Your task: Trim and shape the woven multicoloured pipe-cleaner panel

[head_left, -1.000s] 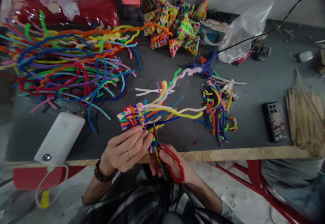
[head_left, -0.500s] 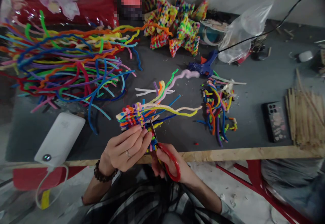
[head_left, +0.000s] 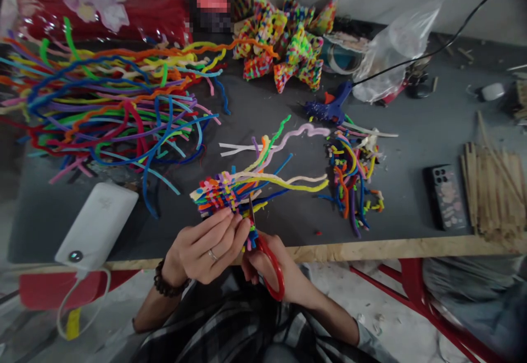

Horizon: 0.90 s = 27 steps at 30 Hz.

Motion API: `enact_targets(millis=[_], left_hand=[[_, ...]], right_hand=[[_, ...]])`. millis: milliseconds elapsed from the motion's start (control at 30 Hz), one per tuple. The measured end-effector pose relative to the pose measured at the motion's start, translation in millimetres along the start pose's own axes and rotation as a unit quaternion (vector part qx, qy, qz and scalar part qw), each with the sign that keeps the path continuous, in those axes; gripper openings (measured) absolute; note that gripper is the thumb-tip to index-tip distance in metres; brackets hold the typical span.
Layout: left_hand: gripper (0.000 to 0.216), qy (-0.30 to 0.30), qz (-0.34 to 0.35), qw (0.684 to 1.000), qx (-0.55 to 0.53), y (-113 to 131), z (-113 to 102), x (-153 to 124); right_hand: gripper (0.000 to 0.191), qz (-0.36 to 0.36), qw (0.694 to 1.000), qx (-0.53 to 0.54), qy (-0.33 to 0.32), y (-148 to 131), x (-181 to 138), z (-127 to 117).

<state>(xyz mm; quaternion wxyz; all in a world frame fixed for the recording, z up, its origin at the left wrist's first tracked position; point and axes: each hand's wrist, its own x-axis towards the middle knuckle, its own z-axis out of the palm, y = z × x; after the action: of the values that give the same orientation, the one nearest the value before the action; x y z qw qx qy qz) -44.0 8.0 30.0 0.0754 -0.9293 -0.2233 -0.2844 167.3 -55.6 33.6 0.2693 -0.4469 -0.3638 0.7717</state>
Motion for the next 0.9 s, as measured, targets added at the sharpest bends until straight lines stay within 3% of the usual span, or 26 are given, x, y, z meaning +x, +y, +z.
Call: enact_targets(millis=[200, 333, 467, 600, 733, 900], left_hand=[[0.037, 0.0, -0.019, 0.999, -0.051, -4.6, 0.2, 1.5], [0.041, 0.017, -0.054, 0.99, -0.129, -17.9, -1.1, 0.3], [0.031, -0.007, -0.073, 0.981, -0.182, -26.6, -3.7, 0.9], [0.032, -0.013, -0.089, 0.983, -0.158, -21.7, -4.8, 2.3], [0.035, -0.001, -0.058, 0.993, -0.1, -17.8, -6.0, -2.2], [0.037, 0.002, -0.055, 0.997, -0.054, -19.9, -9.8, -9.5]], right_hand=[[0.018, 0.023, 1.0, -0.007, 0.001, 1.0, 0.7, -2.8], [0.03, 0.023, 0.999, -0.019, 0.02, 1.8, -1.4, -7.4], [0.045, 0.005, 1.0, 0.009, -0.005, 0.0, -3.9, -14.9], [0.049, -0.003, 0.997, 0.049, -0.052, -4.0, -3.2, -20.8], [0.055, -0.014, 0.996, 0.05, -0.07, -4.9, -2.4, -22.2], [0.07, -0.011, 0.985, 0.115, -0.125, 9.7, -1.3, -17.8]])
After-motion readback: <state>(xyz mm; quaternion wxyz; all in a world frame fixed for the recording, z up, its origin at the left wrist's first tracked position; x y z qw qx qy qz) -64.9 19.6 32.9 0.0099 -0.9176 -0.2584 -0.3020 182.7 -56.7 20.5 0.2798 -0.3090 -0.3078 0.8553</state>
